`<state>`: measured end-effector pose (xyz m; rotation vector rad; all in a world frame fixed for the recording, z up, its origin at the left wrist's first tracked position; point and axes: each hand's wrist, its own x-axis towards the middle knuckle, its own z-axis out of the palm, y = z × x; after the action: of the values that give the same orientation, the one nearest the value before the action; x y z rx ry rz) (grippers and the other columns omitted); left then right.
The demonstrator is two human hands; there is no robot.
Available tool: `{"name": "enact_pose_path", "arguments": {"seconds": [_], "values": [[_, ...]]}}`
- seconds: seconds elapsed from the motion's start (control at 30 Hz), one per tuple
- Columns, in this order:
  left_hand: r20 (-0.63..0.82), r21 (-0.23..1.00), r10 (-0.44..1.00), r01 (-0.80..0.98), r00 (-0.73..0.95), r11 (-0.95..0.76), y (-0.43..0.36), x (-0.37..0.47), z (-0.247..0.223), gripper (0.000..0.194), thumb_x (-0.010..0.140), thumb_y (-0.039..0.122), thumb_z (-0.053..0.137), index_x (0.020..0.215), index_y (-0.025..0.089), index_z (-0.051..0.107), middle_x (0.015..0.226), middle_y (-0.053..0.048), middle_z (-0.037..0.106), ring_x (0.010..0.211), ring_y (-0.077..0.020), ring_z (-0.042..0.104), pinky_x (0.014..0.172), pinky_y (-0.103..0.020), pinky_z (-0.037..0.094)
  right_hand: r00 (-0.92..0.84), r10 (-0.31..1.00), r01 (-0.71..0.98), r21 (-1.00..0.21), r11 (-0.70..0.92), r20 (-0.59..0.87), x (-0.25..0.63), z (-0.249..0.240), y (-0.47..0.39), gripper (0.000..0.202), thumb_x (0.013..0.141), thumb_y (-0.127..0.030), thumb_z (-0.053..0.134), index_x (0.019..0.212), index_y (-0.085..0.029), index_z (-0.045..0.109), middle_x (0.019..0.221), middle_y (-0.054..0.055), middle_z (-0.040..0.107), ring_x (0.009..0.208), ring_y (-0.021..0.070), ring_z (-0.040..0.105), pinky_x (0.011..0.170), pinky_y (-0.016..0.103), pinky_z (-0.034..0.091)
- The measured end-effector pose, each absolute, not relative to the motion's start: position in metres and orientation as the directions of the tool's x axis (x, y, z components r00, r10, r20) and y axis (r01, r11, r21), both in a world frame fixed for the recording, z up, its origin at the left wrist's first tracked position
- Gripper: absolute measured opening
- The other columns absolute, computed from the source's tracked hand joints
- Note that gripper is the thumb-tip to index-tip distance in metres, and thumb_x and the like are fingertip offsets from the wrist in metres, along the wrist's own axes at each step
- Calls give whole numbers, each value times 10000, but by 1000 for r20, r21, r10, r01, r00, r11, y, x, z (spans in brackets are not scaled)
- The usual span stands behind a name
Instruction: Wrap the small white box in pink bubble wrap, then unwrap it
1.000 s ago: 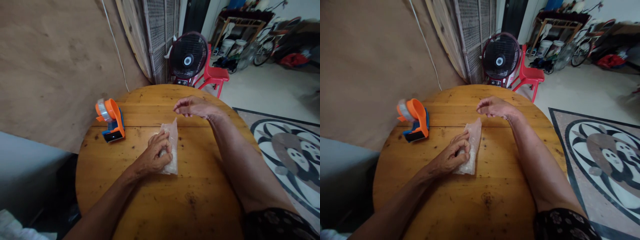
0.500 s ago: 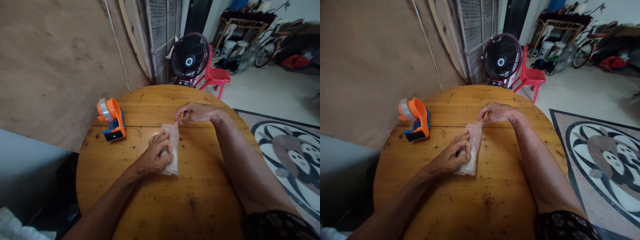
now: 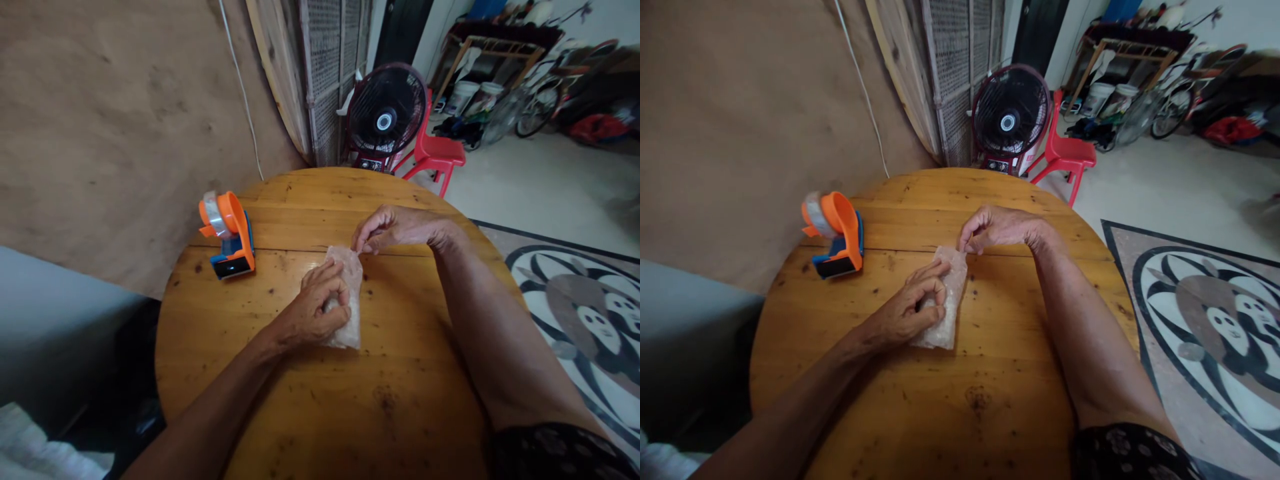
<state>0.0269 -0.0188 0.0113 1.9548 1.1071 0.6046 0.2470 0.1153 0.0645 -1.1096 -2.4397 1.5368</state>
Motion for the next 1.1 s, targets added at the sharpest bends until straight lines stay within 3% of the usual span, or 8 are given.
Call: {"name": "enact_pose_path", "arguments": {"seconds": [0.2,0.47,0.73,0.8,0.97,1.03,1.1], "values": [[-2,826,853,482,521,-293,-18,26,10,57,761,220,541,796,182,564,1517,-140,375,1465,-309,206,1160,-522,202,-753,549,573,-773,273,-364,235,64,110,164,736,-217,641,855,-191,751,922,12,740,650,104,625,631,215,459],[-16,826,857,489,515,-279,-17,26,10,64,737,215,524,785,182,551,1483,-146,403,1453,-308,230,1154,-503,219,-698,669,598,-722,350,-254,224,50,115,141,761,-198,614,853,-183,719,782,4,717,615,115,617,635,227,455],[67,801,859,486,507,-349,-18,28,9,28,743,189,511,755,195,536,1136,-100,601,1368,-284,372,1126,-488,292,-628,764,668,-606,432,-147,210,34,117,111,735,-144,595,774,-146,699,616,-25,604,556,91,505,552,217,361],[60,799,867,497,495,-339,-20,29,9,36,742,182,519,766,191,545,1249,-118,563,1399,-294,324,1121,-490,291,-623,772,684,-566,460,-125,208,32,117,114,727,-124,597,770,-144,700,644,-18,614,573,93,505,554,215,358],[139,754,879,526,456,-392,-24,29,7,55,751,183,538,799,184,564,1564,-124,257,1470,-305,160,1136,-507,224,-643,759,696,-492,523,-102,205,23,121,106,714,-120,617,752,-160,708,738,11,646,695,128,569,623,222,395],[188,730,865,523,465,-440,-24,29,6,58,749,178,537,801,187,561,1554,-125,292,1467,-291,177,1144,-506,198,-637,765,713,-451,536,-97,204,21,120,99,717,-133,629,764,-166,710,775,21,655,733,141,586,637,225,399],[197,728,855,513,479,-455,-24,28,4,55,754,180,527,802,194,550,1472,-130,431,1447,-274,240,1143,-498,203,-615,783,742,-403,536,-92,202,21,118,100,725,-161,651,809,-166,706,833,34,670,774,158,601,645,232,401]]}}
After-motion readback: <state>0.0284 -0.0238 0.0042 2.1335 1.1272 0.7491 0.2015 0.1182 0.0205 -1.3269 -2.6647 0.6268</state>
